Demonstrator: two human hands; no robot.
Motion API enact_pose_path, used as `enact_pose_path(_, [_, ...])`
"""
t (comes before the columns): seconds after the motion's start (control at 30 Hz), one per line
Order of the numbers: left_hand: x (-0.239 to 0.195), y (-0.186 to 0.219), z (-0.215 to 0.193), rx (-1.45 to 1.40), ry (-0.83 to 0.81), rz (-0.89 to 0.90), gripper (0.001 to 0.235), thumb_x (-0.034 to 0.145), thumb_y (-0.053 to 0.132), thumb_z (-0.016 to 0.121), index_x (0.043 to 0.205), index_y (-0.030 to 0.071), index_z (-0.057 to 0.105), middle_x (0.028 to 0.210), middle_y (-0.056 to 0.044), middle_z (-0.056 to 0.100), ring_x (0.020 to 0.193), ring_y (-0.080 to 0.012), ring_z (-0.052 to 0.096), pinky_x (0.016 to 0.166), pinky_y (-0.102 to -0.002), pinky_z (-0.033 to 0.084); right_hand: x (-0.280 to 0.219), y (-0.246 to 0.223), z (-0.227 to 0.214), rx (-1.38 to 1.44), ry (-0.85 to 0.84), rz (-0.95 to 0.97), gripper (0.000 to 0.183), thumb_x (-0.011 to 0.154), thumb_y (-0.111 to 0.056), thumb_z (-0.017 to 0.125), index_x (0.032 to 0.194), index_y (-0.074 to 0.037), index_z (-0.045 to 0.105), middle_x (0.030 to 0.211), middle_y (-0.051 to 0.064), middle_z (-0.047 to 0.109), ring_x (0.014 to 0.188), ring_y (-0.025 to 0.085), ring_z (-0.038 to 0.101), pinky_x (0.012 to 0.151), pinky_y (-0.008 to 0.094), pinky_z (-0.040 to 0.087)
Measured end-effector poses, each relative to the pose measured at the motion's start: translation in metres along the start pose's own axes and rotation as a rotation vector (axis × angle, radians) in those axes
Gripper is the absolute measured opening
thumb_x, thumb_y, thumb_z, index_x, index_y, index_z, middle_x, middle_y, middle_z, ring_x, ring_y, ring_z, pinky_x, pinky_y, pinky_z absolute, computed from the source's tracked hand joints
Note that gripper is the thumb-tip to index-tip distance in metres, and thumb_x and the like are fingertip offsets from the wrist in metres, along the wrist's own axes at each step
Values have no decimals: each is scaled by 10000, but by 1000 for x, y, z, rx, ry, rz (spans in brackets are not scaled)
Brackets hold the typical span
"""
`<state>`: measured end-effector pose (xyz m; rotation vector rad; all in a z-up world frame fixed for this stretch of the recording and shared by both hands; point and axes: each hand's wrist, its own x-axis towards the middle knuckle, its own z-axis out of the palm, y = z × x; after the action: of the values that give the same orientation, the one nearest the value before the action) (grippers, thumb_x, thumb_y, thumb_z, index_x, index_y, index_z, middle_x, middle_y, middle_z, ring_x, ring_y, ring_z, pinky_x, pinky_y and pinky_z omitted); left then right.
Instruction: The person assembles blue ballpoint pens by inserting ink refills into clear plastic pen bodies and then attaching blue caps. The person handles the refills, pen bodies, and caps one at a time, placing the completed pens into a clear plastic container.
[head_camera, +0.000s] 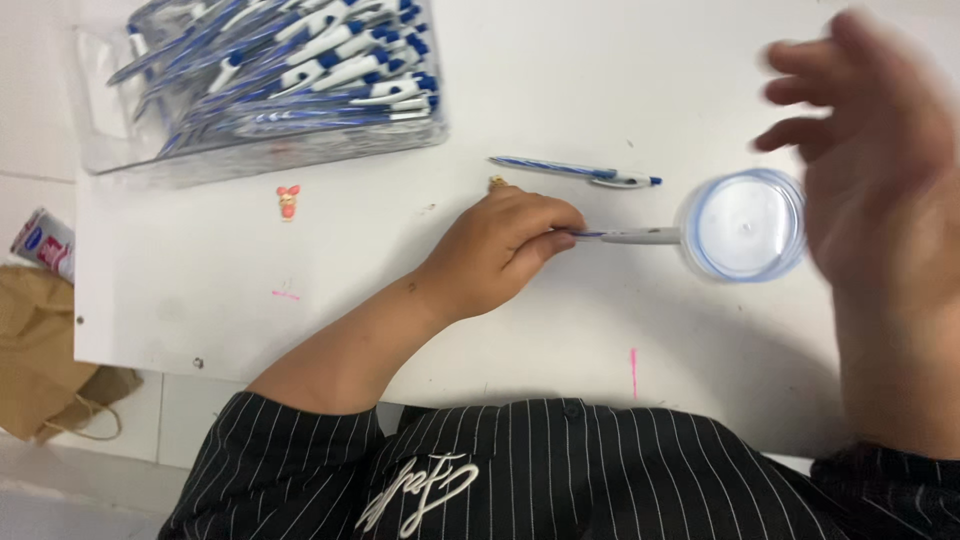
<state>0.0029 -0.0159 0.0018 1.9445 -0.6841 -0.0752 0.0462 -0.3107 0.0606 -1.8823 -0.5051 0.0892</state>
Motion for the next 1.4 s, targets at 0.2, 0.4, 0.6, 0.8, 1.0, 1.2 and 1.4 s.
enact_pose_path(0.2, [-8, -21, 13, 214, -57, 110, 87, 1017, 220, 601, 1046, 202, 681, 891, 49, 714, 817, -244, 588, 795, -381, 469, 28, 47, 15, -684, -220, -112, 351, 958, -159, 829, 1283, -65, 738, 1155, 91, 721, 1100, 311, 606, 945, 406, 495])
enact_pose_path(0.4, [-12, -35, 26, 559, -21, 244, 49, 948, 197, 709, 914, 229, 699, 827, 74, 628, 821, -230, 522, 637, -400, 471, 36, 64, 43, -1063, -385, -264, 221, 997, -353, 695, 1092, -157, 733, 948, 30, 698, 888, 331, 648, 699, 433, 546])
enact_pose_path(0.6, [-10, -39, 29, 480, -39, 248, 106, 925, 152, 706, 838, 213, 704, 842, 73, 626, 824, -241, 535, 641, -405, 471, 65, 51, 46, -839, -392, -366, 58, 864, -180, 797, 892, -140, 766, 788, -13, 715, 730, 257, 620, 763, 387, 510])
enact_pose_path(0.8, [-7, -54, 36, 270, -79, 262, 146, 958, 81, 633, 831, 103, 703, 888, -25, 665, 863, -281, 592, 794, -370, 512, 89, 19, 40, -739, -355, -503, 123, 850, -58, 871, 942, -100, 802, 780, 25, 693, 770, 226, 605, 775, 369, 488])
enact_pose_path(1.0, [-2, -59, 37, 348, -61, 231, 212, 931, 12, 619, 746, 98, 677, 822, -16, 625, 809, -279, 564, 722, -385, 490, 126, 5, 56, -903, -243, -561, 159, 975, -203, 921, 1108, -181, 837, 963, 17, 671, 1239, 327, 649, 1217, 664, 263])
enact_pose_path(1.2, [-1, -57, 35, 415, -58, 184, 92, 929, 183, 707, 852, 137, 725, 929, 2, 665, 892, -282, 598, 839, -506, 459, 188, 8, 137, -741, -163, -892, 148, 1045, -150, 913, 1123, -47, 841, 1042, 79, 769, 962, 291, 717, 829, 446, 467])
enact_pose_path(1.4, [-1, -55, 32, 441, -82, 166, 140, 923, 262, 735, 995, 148, 772, 1024, -6, 696, 953, -289, 610, 869, -529, 477, 208, -3, 173, -736, -265, -958, 150, 1004, -189, 811, 1059, -55, 774, 903, 66, 674, 849, 289, 635, 824, 419, 485])
